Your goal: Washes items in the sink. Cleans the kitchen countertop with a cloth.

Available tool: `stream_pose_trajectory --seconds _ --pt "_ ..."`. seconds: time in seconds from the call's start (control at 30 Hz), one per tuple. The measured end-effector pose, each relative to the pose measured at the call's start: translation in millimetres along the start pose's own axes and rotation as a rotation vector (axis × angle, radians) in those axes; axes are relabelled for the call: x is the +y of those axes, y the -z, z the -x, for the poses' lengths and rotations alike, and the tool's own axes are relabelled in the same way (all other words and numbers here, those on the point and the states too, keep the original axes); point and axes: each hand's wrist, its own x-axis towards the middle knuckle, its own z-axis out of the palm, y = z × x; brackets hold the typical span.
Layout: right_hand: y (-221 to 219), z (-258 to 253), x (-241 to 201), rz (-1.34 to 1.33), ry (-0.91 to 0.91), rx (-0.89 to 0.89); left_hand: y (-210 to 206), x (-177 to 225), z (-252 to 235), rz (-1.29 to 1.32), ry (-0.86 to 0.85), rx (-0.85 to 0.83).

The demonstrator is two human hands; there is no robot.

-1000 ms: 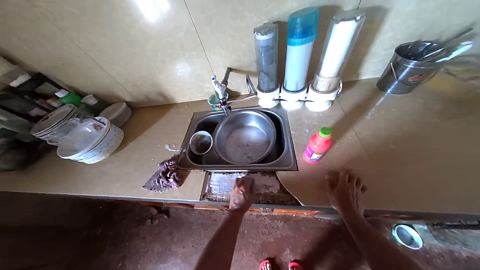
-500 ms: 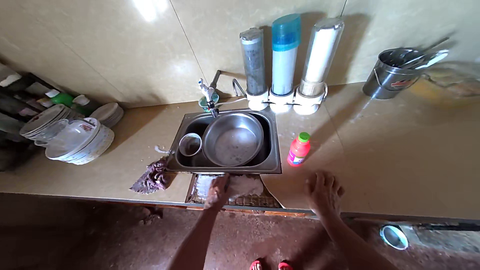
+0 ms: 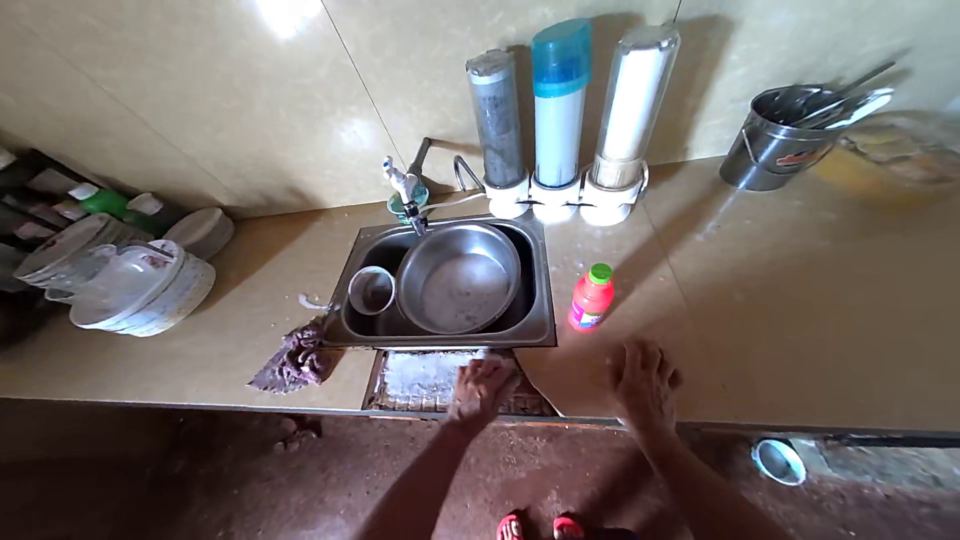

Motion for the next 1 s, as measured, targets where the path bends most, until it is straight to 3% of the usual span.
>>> stream_pose_trajectory --seconds 0.1,0.2,0.3,0.37,0.47,0.53,0.63,0.7,0.8,0.87,1.0 --pt "0 0 -2 0.010 -0.007 -0.020 31 -44 2 -0.114 0.168 -0.055" --pt "-1 0 -6 0.018 -0.029 -0.028 33 -28 -3 -0.146 0.378 -0.068" --pt "1 0 -7 0.015 -0.043 -0.062 -9 15 -4 -0.149 0.148 0.126" --pt "1 -1 -3 0.017 -0.017 -0.030 -18 16 -4 -0.138 0.022 0.190" --pt "0 0 -4 0.012 -0.009 -0.027 2 -27 0 -0.148 0.140 0.200" --pt "-1 -2 -6 0.018 -0.016 -0.015 9 -27 -3 -0.091 0.259 0.175" --pt "-2 -1 -5 0.020 -0.021 -0.027 -11 8 -5 -0.031 0.141 0.173" --pt "4 -2 -5 0.020 -0.035 -0.075 -13 1 -9 0.007 0.014 0.160" --pt "6 -3 -6 0.033 -0.046 -0.106 11 -24 -12 0.001 0.228 0.042" --pt "3 -3 -8 0.034 -0.044 -0.079 14 -12 -15 -0.016 0.331 0.008" --pt "3 -2 -7 0.026 -0.042 -0.067 -5 8 -10 0.053 0.094 0.020"
